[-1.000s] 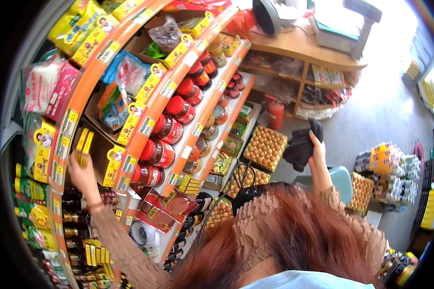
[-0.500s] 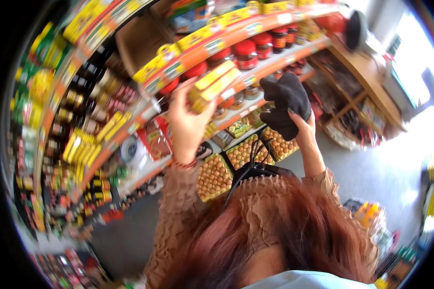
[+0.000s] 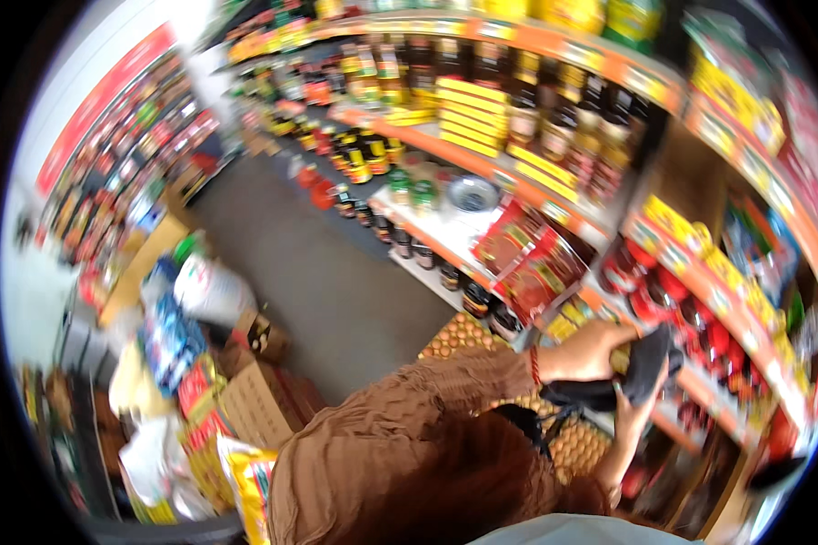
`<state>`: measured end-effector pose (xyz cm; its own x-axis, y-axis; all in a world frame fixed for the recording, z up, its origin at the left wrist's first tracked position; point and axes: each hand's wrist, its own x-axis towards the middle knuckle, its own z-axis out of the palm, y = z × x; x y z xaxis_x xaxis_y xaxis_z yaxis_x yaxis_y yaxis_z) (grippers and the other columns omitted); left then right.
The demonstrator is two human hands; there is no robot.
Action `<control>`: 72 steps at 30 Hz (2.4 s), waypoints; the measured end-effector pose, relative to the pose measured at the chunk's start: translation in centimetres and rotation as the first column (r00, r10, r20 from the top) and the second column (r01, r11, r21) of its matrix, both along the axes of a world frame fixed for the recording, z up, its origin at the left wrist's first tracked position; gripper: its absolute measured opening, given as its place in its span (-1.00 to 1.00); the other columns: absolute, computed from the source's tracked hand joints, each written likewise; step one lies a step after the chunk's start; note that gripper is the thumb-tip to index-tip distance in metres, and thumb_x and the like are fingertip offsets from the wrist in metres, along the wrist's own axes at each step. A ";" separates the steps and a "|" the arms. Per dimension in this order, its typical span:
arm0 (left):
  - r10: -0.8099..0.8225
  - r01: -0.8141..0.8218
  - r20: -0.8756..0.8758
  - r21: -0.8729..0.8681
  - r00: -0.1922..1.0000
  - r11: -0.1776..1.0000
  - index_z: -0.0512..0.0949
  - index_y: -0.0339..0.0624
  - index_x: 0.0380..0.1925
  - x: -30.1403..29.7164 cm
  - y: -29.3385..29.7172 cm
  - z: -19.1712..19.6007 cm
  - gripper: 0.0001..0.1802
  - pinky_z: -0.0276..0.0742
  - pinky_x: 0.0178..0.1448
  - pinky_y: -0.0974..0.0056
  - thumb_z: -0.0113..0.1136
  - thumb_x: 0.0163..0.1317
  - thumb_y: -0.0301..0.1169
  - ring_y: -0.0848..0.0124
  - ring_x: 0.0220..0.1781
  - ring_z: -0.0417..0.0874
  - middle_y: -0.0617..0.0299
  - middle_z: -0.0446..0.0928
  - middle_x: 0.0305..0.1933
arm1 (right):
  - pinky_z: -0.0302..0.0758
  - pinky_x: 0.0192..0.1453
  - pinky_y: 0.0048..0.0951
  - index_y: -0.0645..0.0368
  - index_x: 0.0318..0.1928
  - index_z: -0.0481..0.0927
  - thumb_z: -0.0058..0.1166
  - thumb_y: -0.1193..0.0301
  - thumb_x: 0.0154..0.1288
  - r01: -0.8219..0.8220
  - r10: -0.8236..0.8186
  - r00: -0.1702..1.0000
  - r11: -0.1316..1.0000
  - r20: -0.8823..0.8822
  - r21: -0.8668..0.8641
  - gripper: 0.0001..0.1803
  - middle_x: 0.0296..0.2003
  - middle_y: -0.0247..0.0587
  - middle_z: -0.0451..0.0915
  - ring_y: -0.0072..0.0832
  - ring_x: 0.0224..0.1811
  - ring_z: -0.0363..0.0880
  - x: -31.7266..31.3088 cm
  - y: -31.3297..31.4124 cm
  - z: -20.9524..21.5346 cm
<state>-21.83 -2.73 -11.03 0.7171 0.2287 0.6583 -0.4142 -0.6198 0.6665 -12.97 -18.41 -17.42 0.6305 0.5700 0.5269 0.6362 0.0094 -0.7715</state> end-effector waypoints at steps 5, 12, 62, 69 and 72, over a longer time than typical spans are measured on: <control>-0.103 0.034 -0.246 -0.267 0.964 0.963 0.48 -0.24 -0.26 -1.1 1.5 -2.8 -0.53 0.47 -0.16 0.21 0.42 -0.27 -0.43 0.15 -0.22 0.62 0.04 0.56 -0.29 | -0.04 0.39 -0.26 0.31 0.21 0.24 0.24 0.68 -0.25 0.007 0.016 0.989 0.988 0.145 -0.157 -0.14 0.25 -0.06 0.19 -0.19 0.33 0.09 0.1 0.0 0.3; -0.075 0.017 -0.198 -0.279 0.977 0.960 0.49 -0.22 -0.23 -2.3 2.6 -2.6 -0.48 0.45 -0.16 0.25 0.43 -0.31 -0.41 0.27 -0.25 0.60 0.09 0.57 -0.32 | 0.10 0.30 -0.02 0.25 0.05 0.41 0.33 0.62 -0.35 0.005 0.038 0.979 0.978 0.201 -0.207 -0.24 0.12 0.03 0.30 0.01 0.24 0.17 -1.1 1.6 2.6; -0.528 0.125 -0.165 -0.874 0.833 0.470 0.22 -0.37 0.11 1.0 -3.4 -4.6 -0.45 0.68 -0.30 0.18 0.16 0.15 -0.41 0.24 -0.06 0.54 0.02 0.36 0.07 | 0.26 0.24 -0.33 0.36 0.14 0.37 -0.02 0.41 0.29 0.477 -0.274 0.768 0.847 -0.579 0.232 -0.56 0.09 -0.10 0.43 -0.33 0.09 0.40 4.5 -2.7 -1.1; 0.079 -0.053 -0.186 0.139 0.979 0.989 0.38 -0.25 -0.05 1.2 -3.7 -6.1 -0.43 0.42 0.00 0.15 0.29 -0.17 -0.52 0.12 -0.02 0.51 0.01 0.45 -0.13 | 0.13 0.32 -0.27 0.34 0.14 0.36 0.08 0.55 0.06 0.355 -0.355 0.935 0.935 -0.008 0.004 -0.45 0.20 -0.08 0.29 -0.30 0.22 0.26 -0.2 -0.8 1.4; -0.030 0.011 -0.279 -0.068 0.960 0.998 0.46 -0.19 -0.18 1.2 -3.1 -5.7 -0.60 0.51 -0.18 0.20 0.34 -0.05 -0.43 0.19 -0.20 0.63 0.05 0.57 -0.26 | 0.14 0.30 -0.32 0.32 0.09 0.40 0.06 0.56 0.07 0.411 -0.408 0.907 0.912 -0.107 0.003 -0.51 0.09 -0.09 0.39 -0.36 0.16 0.30 1.8 -1.4 -1.0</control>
<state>-20.66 -5.84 -16.73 0.8753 0.2482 0.4151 -0.2177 -0.5642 0.7964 -11.15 -19.81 -18.37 0.8567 0.2373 0.4580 0.5061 -0.2147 -0.8353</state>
